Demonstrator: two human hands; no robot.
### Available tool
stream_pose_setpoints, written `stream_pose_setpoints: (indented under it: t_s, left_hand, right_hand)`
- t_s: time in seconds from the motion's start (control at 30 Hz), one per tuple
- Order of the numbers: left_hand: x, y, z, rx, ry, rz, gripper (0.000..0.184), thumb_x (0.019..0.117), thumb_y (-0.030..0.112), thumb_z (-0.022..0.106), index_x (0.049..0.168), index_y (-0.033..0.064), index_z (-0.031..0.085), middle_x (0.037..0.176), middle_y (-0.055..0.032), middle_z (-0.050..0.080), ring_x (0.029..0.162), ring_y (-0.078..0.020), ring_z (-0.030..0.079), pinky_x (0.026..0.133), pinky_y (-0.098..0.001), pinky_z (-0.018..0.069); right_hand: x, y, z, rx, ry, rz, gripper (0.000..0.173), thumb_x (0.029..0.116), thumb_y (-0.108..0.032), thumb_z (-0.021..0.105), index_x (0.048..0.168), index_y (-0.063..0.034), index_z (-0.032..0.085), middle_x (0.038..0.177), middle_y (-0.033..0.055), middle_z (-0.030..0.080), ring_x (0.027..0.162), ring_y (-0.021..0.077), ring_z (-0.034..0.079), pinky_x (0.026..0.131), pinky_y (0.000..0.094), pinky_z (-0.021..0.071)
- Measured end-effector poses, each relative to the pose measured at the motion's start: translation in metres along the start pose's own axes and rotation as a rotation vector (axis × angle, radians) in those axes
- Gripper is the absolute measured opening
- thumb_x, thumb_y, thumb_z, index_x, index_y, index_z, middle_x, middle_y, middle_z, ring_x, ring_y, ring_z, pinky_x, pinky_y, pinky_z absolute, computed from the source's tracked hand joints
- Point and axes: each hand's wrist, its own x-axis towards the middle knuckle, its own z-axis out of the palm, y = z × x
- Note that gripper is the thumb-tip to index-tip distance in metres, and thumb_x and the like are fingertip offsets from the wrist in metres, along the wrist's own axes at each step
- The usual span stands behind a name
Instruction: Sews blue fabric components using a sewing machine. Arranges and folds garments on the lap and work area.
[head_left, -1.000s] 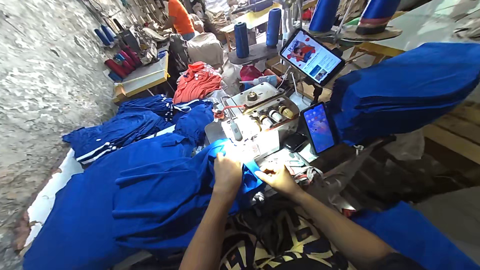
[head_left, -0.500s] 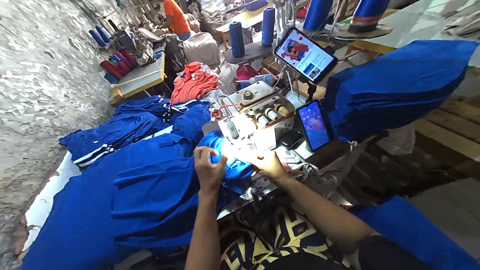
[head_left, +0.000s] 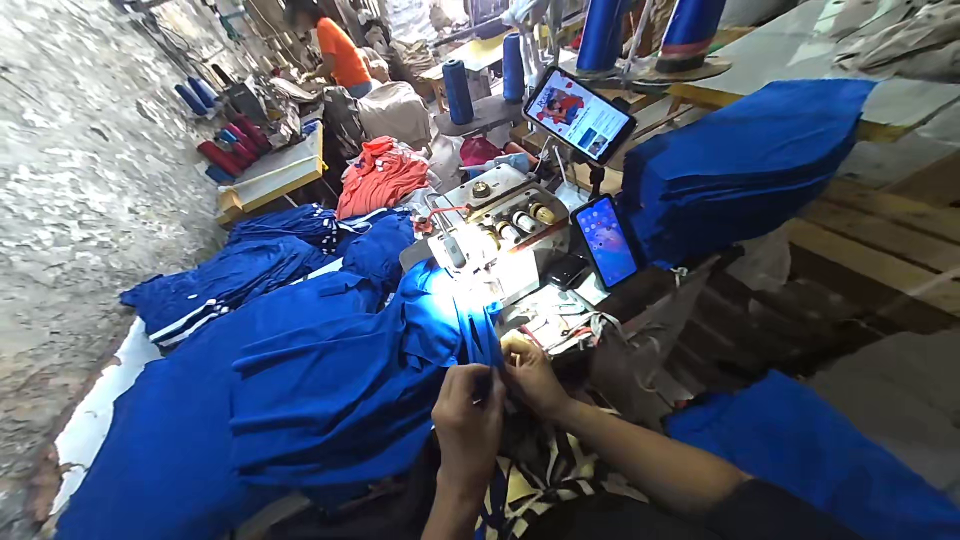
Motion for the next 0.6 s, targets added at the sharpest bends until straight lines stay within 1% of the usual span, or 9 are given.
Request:
stream_pose_setpoints:
  t_s: [0.07, 0.13, 0.2, 0.27, 0.33, 0.37, 0.43, 0.5, 0.6]
  left_hand:
    - [-0.003, 0.008, -0.003, -0.001, 0.018, 0.029, 0.009, 0.0797, 0.001, 0.072, 0.086, -0.0041, 0.069, 0.083, -0.0123, 0.067, 0.072, -0.0059, 0.066, 0.068, -0.0132, 0.0553]
    - [-0.005, 0.012, -0.006, 0.022, 0.009, 0.066, 0.007, 0.0801, 0.001, 0.072, 0.086, -0.0029, 0.071, 0.085, -0.0125, 0.067, 0.076, -0.0066, 0.067, 0.071, -0.0122, 0.0548]
    - [-0.006, 0.014, -0.010, 0.082, -0.020, 0.107, 0.009, 0.0814, 0.004, 0.072, 0.088, 0.0005, 0.075, 0.087, -0.0115, 0.070, 0.080, -0.0111, 0.067, 0.075, -0.0158, 0.0543]
    - [-0.006, 0.014, -0.014, 0.181, -0.043, 0.165, 0.008, 0.0845, 0.010, 0.071, 0.087, 0.0065, 0.078, 0.088, -0.0080, 0.073, 0.082, -0.0145, 0.068, 0.076, -0.0223, 0.0529]
    - [-0.002, 0.011, -0.020, 0.247, -0.086, 0.195, 0.011, 0.0908, 0.016, 0.068, 0.088, 0.0131, 0.079, 0.093, -0.0059, 0.074, 0.087, -0.0168, 0.069, 0.080, -0.0311, 0.0516]
    - [0.002, 0.006, -0.022, 0.243, -0.104, 0.185, 0.012, 0.0924, 0.020, 0.069, 0.090, 0.0148, 0.080, 0.099, -0.0085, 0.074, 0.093, -0.0218, 0.069, 0.083, -0.0386, 0.0515]
    - [0.016, -0.010, -0.021, 0.137, -0.123, 0.091, 0.016, 0.0944, 0.017, 0.068, 0.097, 0.0055, 0.079, 0.112, -0.0218, 0.071, 0.104, -0.0348, 0.068, 0.088, -0.0502, 0.0526]
    - [0.039, -0.030, -0.009, -0.007, -0.122, -0.137, 0.024, 0.0988, 0.007, 0.059, 0.113, -0.0090, 0.070, 0.106, -0.0203, 0.069, 0.089, -0.0213, 0.069, 0.080, -0.0347, 0.0582]
    - [0.075, -0.048, 0.019, -0.379, -0.187, -0.658, 0.024, 0.1022, 0.004, 0.051, 0.123, -0.0088, 0.047, 0.085, -0.0067, 0.064, 0.068, -0.0070, 0.065, 0.067, -0.0245, 0.0575]
  right_hand:
    - [-0.002, -0.003, -0.003, -0.084, 0.029, -0.278, 0.014, 0.0790, 0.000, 0.072, 0.079, -0.0031, 0.058, 0.089, 0.0002, 0.056, 0.088, -0.0028, 0.053, 0.078, 0.0103, 0.0435]
    - [0.005, -0.005, -0.009, -0.227, -0.009, -0.554, 0.018, 0.0846, -0.006, 0.073, 0.094, -0.0076, 0.058, 0.107, 0.0040, 0.057, 0.107, 0.0005, 0.055, 0.093, 0.0117, 0.0457]
    - [0.012, -0.009, -0.017, -0.320, -0.124, -0.738, 0.014, 0.0972, -0.013, 0.066, 0.111, -0.0112, 0.068, 0.125, 0.0083, 0.061, 0.126, 0.0108, 0.055, 0.110, 0.0237, 0.0443]
    - [0.018, -0.015, -0.022, -0.331, -0.273, -0.820, 0.018, 0.1013, -0.010, 0.059, 0.109, -0.0057, 0.075, 0.114, 0.0117, 0.074, 0.121, 0.0208, 0.065, 0.115, 0.0385, 0.0436]
    - [0.020, -0.020, -0.030, -0.312, -0.381, -0.760, 0.014, 0.0927, -0.007, 0.063, 0.091, 0.0022, 0.074, 0.088, 0.0129, 0.076, 0.093, 0.0187, 0.074, 0.109, 0.0370, 0.0483]
    - [0.019, -0.022, -0.034, -0.338, -0.363, -0.727, 0.017, 0.0888, -0.011, 0.069, 0.078, 0.0015, 0.069, 0.075, 0.0114, 0.072, 0.081, 0.0167, 0.073, 0.100, 0.0327, 0.0535]
    - [0.012, -0.030, -0.036, -0.405, -0.279, -0.672, 0.041, 0.0870, -0.024, 0.077, 0.061, -0.0025, 0.053, 0.061, 0.0092, 0.061, 0.064, 0.0131, 0.064, 0.069, 0.0253, 0.0550]
    - [0.001, -0.046, -0.033, -0.424, -0.264, -0.601, 0.044, 0.0863, -0.030, 0.078, 0.062, -0.0015, 0.054, 0.058, 0.0084, 0.057, 0.058, 0.0099, 0.058, 0.056, 0.0229, 0.0482]
    - [-0.009, -0.063, -0.025, -0.416, -0.249, -0.470, 0.029, 0.0870, -0.023, 0.078, 0.079, 0.0033, 0.069, 0.076, 0.0111, 0.069, 0.073, 0.0063, 0.065, 0.068, 0.0181, 0.0528]
